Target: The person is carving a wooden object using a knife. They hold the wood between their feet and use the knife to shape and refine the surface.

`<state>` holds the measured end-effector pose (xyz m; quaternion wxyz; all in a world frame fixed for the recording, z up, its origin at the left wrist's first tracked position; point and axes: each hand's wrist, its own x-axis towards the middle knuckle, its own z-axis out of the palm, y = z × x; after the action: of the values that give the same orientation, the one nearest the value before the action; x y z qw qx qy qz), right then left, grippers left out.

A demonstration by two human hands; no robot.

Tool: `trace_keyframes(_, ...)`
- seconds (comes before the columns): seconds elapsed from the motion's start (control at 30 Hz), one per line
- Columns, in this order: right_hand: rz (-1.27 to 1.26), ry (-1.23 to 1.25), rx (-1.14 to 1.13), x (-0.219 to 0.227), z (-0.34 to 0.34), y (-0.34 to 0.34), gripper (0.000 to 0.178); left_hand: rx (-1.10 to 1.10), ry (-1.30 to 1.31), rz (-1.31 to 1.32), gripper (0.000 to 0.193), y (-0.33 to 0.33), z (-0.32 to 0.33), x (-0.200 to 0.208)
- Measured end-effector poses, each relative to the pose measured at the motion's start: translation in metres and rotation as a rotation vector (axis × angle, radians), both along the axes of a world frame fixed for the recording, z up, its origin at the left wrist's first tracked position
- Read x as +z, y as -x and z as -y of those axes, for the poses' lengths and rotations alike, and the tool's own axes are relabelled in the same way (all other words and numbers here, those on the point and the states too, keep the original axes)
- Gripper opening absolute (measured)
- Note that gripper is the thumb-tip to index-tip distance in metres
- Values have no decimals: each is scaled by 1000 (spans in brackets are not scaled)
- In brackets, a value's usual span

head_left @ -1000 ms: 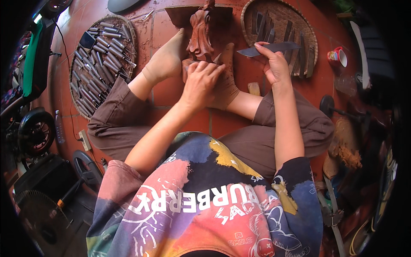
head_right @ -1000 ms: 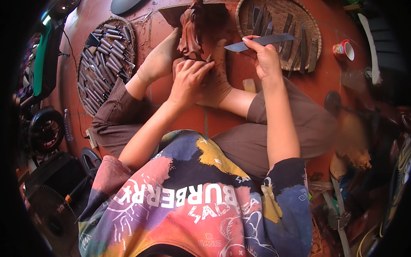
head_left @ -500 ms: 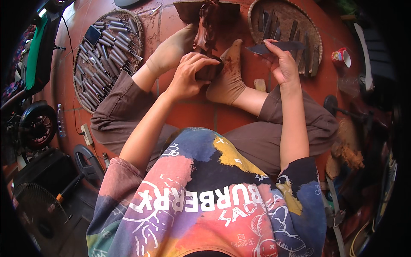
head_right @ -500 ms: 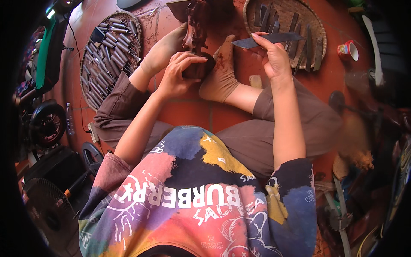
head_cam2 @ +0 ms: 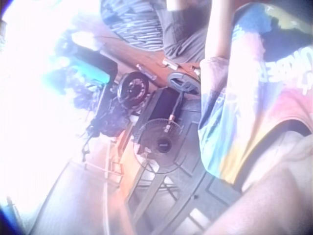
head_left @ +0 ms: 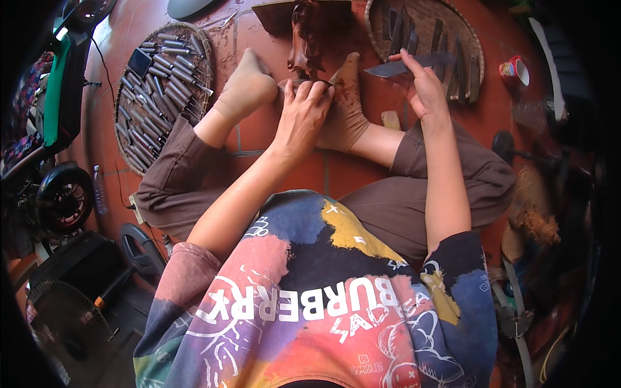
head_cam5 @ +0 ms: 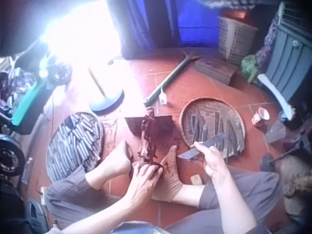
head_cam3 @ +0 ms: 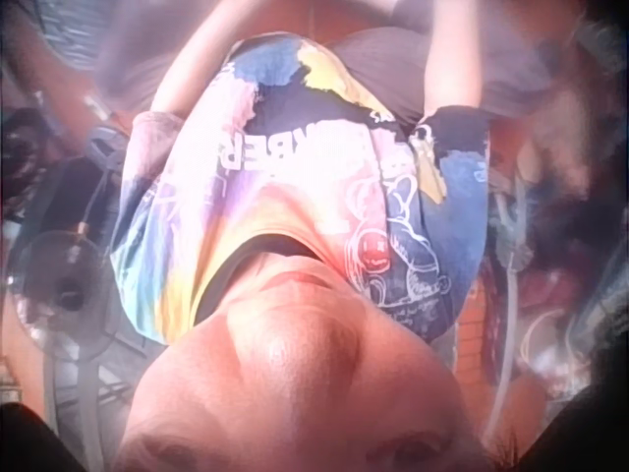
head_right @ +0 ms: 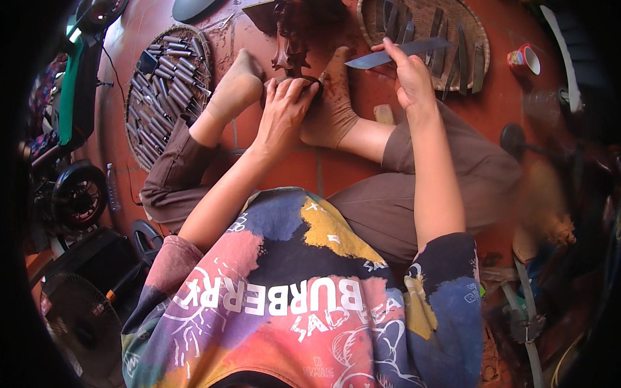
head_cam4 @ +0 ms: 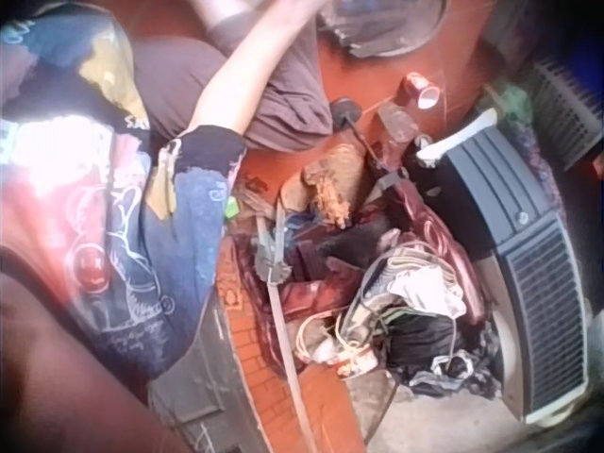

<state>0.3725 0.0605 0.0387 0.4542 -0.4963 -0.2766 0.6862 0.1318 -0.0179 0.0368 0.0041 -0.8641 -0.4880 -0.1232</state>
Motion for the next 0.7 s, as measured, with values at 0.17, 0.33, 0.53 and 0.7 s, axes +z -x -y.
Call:
trace_keyframes(0.17,137,-191,54,3,0,2,32,-1,68,283,48,8,-7,-4)
trace_keyframes(0.33,483,-485,65,37,0,4,56,13,108,435,50,23,-10,1)
trace_keyframes(0.53,-84,-344,-78,59,-1,-6,57,22,171,435,49,23,-13,1)
trace_keyframes(0.7,-815,-354,-309,78,8,-7,64,40,210,408,49,19,-14,6)
